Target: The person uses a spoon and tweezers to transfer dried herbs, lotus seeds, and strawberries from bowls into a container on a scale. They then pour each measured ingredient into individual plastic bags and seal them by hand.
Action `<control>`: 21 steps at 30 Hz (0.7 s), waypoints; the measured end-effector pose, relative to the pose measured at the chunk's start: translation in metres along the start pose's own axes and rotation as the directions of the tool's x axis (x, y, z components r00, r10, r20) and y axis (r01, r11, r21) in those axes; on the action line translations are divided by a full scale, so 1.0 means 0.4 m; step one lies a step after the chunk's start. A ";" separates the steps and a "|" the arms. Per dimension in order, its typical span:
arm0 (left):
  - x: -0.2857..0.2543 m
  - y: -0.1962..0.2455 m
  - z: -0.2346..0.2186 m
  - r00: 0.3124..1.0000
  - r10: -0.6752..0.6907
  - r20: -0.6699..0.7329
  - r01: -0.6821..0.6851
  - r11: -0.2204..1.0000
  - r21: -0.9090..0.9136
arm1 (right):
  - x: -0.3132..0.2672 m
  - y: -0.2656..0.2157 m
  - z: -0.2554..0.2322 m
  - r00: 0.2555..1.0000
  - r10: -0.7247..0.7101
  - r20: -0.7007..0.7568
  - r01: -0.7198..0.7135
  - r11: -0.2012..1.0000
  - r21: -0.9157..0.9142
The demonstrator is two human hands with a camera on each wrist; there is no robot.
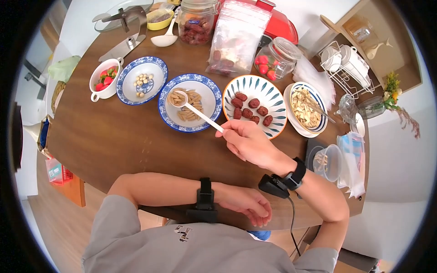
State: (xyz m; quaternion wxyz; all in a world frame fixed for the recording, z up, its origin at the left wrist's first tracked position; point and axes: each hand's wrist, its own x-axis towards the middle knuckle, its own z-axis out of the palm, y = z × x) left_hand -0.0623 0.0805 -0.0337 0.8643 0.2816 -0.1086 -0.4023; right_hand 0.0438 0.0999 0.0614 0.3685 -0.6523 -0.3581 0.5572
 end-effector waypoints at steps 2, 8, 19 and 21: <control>0.001 -0.002 -0.004 1.000 0.016 0.008 -0.016 1.000 0.022 | -0.001 0.001 -0.003 1.000 -0.010 0.000 0.010 1.000 -0.005; -0.003 0.000 -0.002 1.000 0.008 0.009 -0.008 1.000 0.018 | -0.030 0.004 -0.007 1.000 0.000 -0.019 0.001 0.999 0.053; -0.010 0.012 0.008 0.999 -0.026 -0.026 0.026 1.000 0.011 | -0.322 0.021 -0.111 0.935 -0.026 -0.353 0.073 0.990 0.122; -0.012 0.018 0.011 0.998 -0.062 -0.007 0.062 0.998 0.027 | -0.415 0.051 -0.144 0.871 -0.028 -0.491 0.109 0.984 0.138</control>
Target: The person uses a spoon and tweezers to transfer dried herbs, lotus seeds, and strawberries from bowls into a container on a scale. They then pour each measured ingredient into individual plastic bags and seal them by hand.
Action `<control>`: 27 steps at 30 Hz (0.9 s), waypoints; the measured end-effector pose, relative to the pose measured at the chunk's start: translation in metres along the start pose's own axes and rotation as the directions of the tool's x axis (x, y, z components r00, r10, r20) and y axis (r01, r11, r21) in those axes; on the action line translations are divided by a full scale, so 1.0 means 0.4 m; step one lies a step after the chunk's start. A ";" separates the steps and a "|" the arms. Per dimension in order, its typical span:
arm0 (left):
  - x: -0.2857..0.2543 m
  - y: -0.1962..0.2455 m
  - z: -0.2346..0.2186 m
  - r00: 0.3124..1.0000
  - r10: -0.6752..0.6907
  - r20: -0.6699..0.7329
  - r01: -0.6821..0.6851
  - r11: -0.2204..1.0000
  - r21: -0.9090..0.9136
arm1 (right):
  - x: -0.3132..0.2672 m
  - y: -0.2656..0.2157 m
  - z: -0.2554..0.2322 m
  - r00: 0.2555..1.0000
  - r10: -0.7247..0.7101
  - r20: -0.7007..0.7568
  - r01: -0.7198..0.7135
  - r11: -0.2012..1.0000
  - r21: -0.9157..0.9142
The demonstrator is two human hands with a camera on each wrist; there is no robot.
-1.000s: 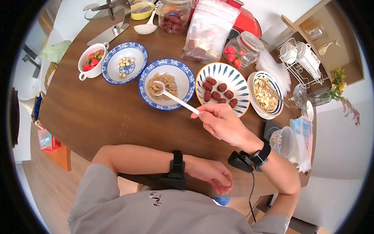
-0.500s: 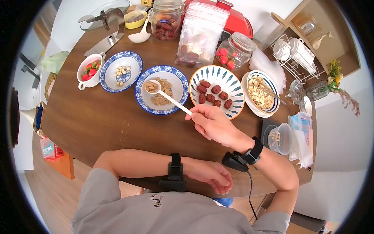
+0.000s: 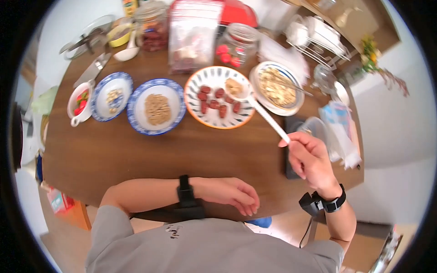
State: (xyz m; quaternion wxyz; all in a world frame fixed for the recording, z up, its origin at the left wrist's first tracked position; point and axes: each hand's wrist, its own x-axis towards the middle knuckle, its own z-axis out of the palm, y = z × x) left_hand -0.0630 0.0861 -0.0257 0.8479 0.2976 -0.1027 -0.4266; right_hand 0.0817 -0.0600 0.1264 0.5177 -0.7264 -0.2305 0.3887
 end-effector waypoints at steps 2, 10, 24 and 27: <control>0.003 0.000 -0.002 0.998 0.001 -0.058 -0.001 1.000 0.006 | -0.072 0.027 -0.072 0.982 -0.019 -0.187 0.022 1.000 0.013; -0.001 0.012 0.002 0.997 -0.037 -0.074 0.035 0.999 -0.035 | -0.274 0.141 -0.243 0.824 0.033 -0.565 -0.098 0.992 -0.085; -0.004 0.006 -0.001 0.996 0.014 -0.091 -0.018 0.999 -0.043 | -0.238 0.106 -0.195 0.634 -0.668 -0.390 -0.115 0.418 -0.901; -0.002 -0.004 -0.007 0.996 0.025 -0.080 -0.029 0.999 -0.044 | -0.160 0.057 -0.098 0.659 -0.719 -0.221 0.118 0.389 -0.914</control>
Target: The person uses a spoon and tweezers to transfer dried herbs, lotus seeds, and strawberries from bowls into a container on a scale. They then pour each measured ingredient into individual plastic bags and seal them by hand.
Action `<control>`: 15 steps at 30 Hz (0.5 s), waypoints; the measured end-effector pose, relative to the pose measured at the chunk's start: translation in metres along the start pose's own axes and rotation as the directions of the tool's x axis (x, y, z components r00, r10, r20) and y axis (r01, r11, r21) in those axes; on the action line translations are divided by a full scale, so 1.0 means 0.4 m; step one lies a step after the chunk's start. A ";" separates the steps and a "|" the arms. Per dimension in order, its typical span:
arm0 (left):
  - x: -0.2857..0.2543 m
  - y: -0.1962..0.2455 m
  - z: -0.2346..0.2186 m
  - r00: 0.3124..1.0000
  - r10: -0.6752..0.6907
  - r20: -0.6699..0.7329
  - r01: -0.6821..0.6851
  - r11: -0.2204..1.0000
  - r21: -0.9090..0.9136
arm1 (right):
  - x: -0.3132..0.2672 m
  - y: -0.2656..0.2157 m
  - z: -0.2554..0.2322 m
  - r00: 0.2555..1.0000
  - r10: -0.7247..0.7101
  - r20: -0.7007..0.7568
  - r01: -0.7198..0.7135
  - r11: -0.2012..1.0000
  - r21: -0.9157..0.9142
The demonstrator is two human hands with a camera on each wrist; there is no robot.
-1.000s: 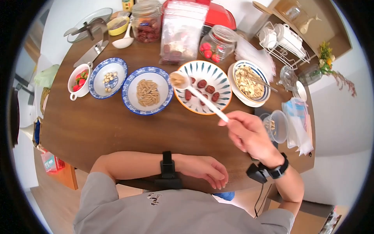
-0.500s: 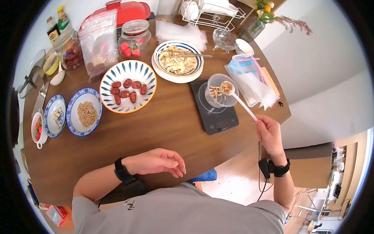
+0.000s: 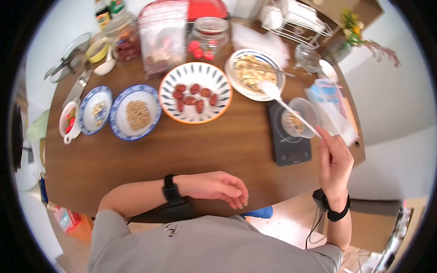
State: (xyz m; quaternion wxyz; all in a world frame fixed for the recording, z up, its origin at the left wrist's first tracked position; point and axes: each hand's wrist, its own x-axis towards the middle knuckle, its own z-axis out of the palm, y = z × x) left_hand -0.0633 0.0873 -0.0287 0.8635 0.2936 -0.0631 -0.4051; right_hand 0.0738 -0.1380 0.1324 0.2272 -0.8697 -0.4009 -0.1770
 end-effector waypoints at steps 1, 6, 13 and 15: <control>0.001 0.000 -0.001 1.000 -0.009 0.017 0.009 1.000 0.008 | 0.022 -0.043 0.032 1.000 -0.017 0.005 0.017 0.999 0.032; -0.002 0.006 0.006 0.999 -0.031 0.018 0.030 0.998 0.052 | 0.144 -0.230 0.215 0.890 -0.443 0.109 0.378 0.850 0.366; 0.000 -0.002 -0.003 0.998 -0.004 0.057 0.001 0.999 0.049 | 0.207 -0.318 0.433 0.785 -0.613 0.091 0.572 0.773 0.276; -0.002 -0.005 -0.005 0.998 -0.013 0.062 0.010 0.999 0.052 | 0.200 -0.330 0.451 0.786 -0.609 0.111 0.570 0.782 0.252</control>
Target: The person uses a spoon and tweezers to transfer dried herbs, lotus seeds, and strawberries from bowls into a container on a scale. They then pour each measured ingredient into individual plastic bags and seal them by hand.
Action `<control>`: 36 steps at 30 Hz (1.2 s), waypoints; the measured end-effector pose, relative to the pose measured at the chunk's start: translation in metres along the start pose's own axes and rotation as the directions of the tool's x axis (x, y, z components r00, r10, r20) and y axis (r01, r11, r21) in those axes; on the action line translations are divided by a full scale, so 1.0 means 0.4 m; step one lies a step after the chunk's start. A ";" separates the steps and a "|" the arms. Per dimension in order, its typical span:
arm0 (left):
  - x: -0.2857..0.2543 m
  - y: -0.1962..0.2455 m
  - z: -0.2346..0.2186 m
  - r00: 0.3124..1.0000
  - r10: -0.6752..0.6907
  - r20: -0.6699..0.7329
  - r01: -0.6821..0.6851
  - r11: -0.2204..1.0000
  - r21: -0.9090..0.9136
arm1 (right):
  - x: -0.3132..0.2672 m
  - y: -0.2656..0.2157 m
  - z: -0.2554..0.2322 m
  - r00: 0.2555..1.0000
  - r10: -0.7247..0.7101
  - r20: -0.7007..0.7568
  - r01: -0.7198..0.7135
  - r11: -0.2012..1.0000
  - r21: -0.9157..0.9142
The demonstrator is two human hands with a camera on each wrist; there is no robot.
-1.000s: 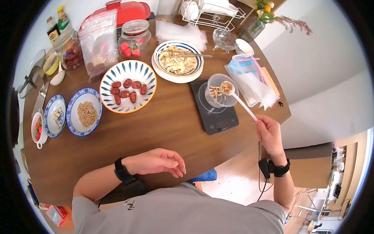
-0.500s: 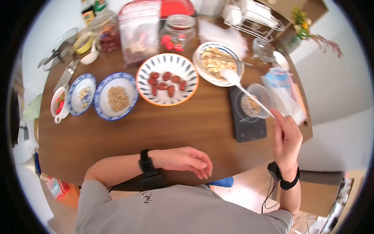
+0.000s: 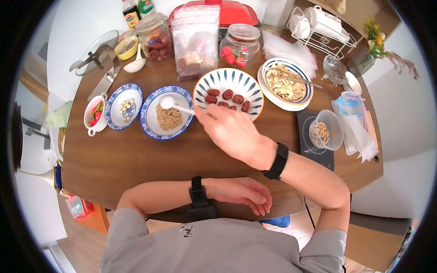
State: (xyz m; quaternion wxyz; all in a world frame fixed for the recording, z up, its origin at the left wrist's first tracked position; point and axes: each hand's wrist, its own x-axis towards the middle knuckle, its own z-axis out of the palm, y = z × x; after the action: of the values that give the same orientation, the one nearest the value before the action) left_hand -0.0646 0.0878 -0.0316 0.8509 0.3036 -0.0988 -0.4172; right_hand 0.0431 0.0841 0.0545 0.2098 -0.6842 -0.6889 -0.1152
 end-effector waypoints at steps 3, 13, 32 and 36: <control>0.011 -0.005 0.001 0.997 0.003 0.080 -0.003 1.000 0.011 | -0.019 -0.009 0.032 0.997 -0.068 0.033 0.067 0.997 0.026; -0.001 0.012 0.007 0.999 -0.024 -0.021 0.024 1.000 -0.005 | -0.078 -0.036 -0.092 0.993 0.040 -0.113 -0.027 0.993 0.115; -0.007 0.021 0.020 0.991 -0.053 -0.124 0.051 0.999 -0.019 | -0.887 0.390 -0.515 -0.141 0.803 -0.579 -0.864 0.186 0.468; -0.009 0.025 0.030 0.990 -0.047 -0.133 0.046 0.999 -0.006 | -0.887 0.437 -0.499 -0.069 0.870 -0.489 -0.896 0.161 0.413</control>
State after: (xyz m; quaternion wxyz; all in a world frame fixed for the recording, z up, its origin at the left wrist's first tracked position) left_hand -0.0655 0.0902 -0.0156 0.8460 0.3319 -0.0340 -0.4159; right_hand 0.2339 -0.3157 0.0503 0.4382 -0.8776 0.0466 -0.1886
